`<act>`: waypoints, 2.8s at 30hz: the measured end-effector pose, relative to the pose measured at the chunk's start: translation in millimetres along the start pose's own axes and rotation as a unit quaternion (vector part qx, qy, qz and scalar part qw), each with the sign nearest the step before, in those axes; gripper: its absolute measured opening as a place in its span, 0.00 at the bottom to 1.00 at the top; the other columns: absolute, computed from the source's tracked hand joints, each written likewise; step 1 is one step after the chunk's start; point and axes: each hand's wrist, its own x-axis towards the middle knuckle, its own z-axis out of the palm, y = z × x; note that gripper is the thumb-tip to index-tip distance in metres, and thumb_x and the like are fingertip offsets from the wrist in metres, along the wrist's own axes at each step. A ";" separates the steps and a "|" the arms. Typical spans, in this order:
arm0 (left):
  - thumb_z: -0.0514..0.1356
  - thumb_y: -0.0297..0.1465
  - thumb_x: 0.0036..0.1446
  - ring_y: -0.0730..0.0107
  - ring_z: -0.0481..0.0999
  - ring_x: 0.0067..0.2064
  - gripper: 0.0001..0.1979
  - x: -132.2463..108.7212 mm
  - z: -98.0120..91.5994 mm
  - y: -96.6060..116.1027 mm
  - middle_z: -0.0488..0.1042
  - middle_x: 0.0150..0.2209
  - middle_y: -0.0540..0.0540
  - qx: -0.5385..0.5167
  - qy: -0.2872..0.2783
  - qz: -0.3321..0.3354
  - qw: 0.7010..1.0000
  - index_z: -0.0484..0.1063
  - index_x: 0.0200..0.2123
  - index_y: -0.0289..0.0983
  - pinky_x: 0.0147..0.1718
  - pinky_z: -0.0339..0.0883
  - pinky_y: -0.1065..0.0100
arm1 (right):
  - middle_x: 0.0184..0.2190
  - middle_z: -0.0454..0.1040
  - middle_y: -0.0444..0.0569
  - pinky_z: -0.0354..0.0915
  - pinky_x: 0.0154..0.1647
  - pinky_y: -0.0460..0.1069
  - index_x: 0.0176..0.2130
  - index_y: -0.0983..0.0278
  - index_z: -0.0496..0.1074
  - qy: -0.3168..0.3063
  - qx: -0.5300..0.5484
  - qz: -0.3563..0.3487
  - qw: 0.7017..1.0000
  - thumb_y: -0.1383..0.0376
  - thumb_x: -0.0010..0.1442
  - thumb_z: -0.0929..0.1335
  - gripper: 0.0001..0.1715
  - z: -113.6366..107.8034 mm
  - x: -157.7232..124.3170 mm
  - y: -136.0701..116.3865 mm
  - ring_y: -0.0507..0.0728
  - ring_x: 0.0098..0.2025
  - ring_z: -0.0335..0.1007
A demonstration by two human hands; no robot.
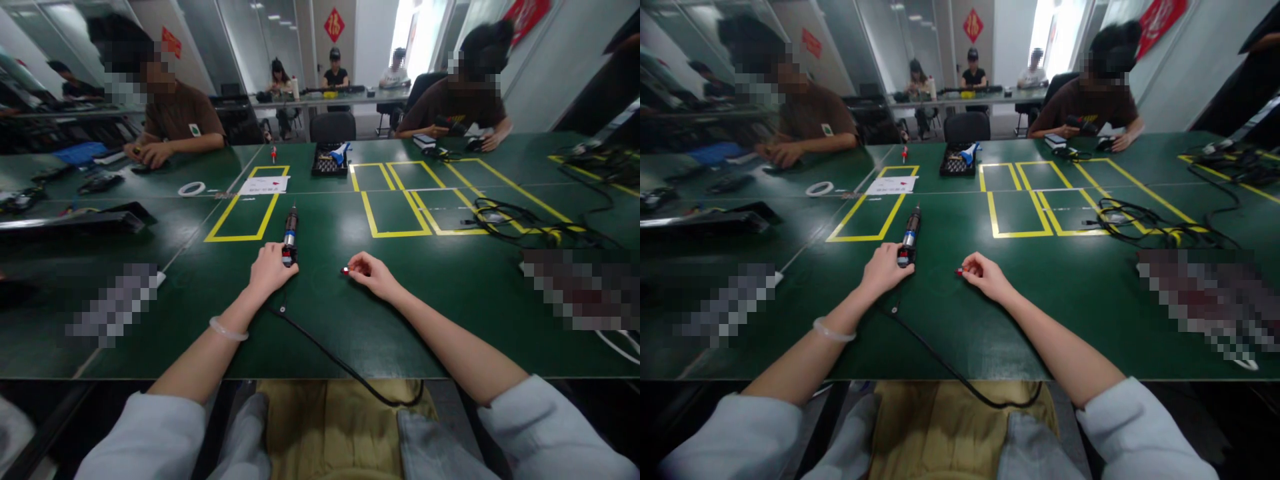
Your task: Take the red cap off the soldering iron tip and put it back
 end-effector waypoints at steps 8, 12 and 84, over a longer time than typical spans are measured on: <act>0.60 0.40 0.51 0.51 0.66 0.51 0.28 -29.9 5.9 68.8 0.66 0.51 0.38 -0.069 -0.008 0.116 0.991 0.63 0.54 0.37 0.44 0.67 0.57 | 0.30 0.68 0.44 0.61 0.32 0.46 0.34 0.63 0.66 0.000 -0.057 -0.040 0.998 0.65 0.56 0.67 0.04 1.1 -2.0 -3.5 0.51 0.30 0.63; 0.60 0.39 0.51 0.52 0.66 0.51 0.27 -36.9 5.4 85.8 0.66 0.51 0.38 -0.086 -0.017 0.138 0.987 0.63 0.54 0.38 0.45 0.67 0.58 | 0.29 0.65 0.43 0.61 0.31 0.46 0.33 0.63 0.65 0.002 -0.086 -0.070 0.994 0.68 0.55 0.66 0.03 1.8 -2.9 -3.7 0.50 0.28 0.61; 0.49 0.41 0.62 0.67 0.74 0.37 0.19 33.4 -17.6 -2.5 0.75 0.35 0.45 -0.293 -0.072 0.076 0.950 0.71 0.46 0.35 0.41 0.66 0.65 | 0.31 0.75 0.46 0.63 0.34 0.46 0.40 0.65 0.73 -0.052 -0.042 0.003 0.998 0.62 0.59 0.67 0.11 -3.0 -4.9 -4.4 0.51 0.31 0.67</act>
